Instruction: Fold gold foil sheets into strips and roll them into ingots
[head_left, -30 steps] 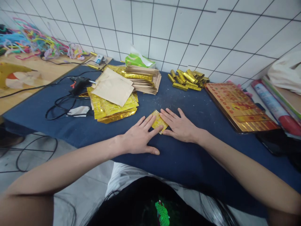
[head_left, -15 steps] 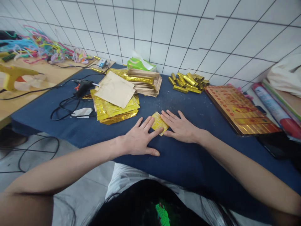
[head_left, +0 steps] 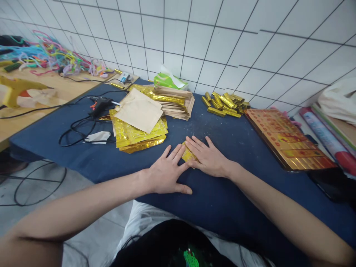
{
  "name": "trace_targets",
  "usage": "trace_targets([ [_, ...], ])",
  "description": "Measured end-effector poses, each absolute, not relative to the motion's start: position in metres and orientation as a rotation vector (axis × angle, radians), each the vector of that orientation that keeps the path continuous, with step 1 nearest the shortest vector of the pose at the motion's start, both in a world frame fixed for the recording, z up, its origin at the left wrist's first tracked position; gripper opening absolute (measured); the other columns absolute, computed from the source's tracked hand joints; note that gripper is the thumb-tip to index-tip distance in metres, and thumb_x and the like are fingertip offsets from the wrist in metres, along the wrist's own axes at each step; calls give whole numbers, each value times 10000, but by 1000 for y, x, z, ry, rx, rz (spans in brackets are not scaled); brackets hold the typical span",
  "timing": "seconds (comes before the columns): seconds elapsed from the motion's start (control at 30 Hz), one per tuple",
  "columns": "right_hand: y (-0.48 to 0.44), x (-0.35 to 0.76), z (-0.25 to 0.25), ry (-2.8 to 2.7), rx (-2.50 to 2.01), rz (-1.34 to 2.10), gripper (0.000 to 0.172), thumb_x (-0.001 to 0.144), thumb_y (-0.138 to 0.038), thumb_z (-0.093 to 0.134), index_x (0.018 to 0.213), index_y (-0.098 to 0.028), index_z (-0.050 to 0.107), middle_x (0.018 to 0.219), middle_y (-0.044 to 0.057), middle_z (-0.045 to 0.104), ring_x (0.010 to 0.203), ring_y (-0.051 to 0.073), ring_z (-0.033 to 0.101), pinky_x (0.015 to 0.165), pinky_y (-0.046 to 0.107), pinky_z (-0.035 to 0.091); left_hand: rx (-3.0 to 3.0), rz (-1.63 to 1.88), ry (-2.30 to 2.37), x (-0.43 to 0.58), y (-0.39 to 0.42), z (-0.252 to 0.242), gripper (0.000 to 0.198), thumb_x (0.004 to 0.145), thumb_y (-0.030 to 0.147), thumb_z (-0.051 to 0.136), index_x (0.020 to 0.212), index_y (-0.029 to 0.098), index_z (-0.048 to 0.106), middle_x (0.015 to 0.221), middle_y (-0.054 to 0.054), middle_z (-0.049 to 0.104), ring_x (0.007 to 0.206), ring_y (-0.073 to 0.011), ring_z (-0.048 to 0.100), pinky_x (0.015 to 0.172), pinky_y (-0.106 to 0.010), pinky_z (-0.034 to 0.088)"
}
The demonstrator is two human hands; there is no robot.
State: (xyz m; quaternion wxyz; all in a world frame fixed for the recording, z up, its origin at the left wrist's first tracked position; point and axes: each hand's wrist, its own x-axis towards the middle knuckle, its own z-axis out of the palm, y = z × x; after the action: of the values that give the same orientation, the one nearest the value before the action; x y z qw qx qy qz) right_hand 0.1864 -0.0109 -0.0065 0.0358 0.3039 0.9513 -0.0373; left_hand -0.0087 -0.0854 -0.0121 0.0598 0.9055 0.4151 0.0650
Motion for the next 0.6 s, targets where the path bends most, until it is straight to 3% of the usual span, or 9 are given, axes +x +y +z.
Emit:
trace_targets([
  [0.3, 7, 190, -7, 2972, 745, -85, 790, 819, -665, 249, 1413, -150, 184, 1481, 131, 160, 1351, 324, 116, 1017, 621, 130, 2796, 189, 1205, -8, -87, -9, 813, 746, 708, 366, 1305, 118, 388, 1402, -193, 330, 1325, -314, 242, 1066, -448, 208],
  [0.6, -6, 199, -1, 3038, 858, -96, 812, 824, -663, 216, 1428, -137, 84, 1478, 138, 157, 1357, 285, 129, 1040, 573, 138, 2769, 207, 1195, -8, -88, -10, 851, 748, 711, 359, 1351, 113, 318, 1419, -206, 289, 1330, -322, 224, 1059, -443, 212],
])
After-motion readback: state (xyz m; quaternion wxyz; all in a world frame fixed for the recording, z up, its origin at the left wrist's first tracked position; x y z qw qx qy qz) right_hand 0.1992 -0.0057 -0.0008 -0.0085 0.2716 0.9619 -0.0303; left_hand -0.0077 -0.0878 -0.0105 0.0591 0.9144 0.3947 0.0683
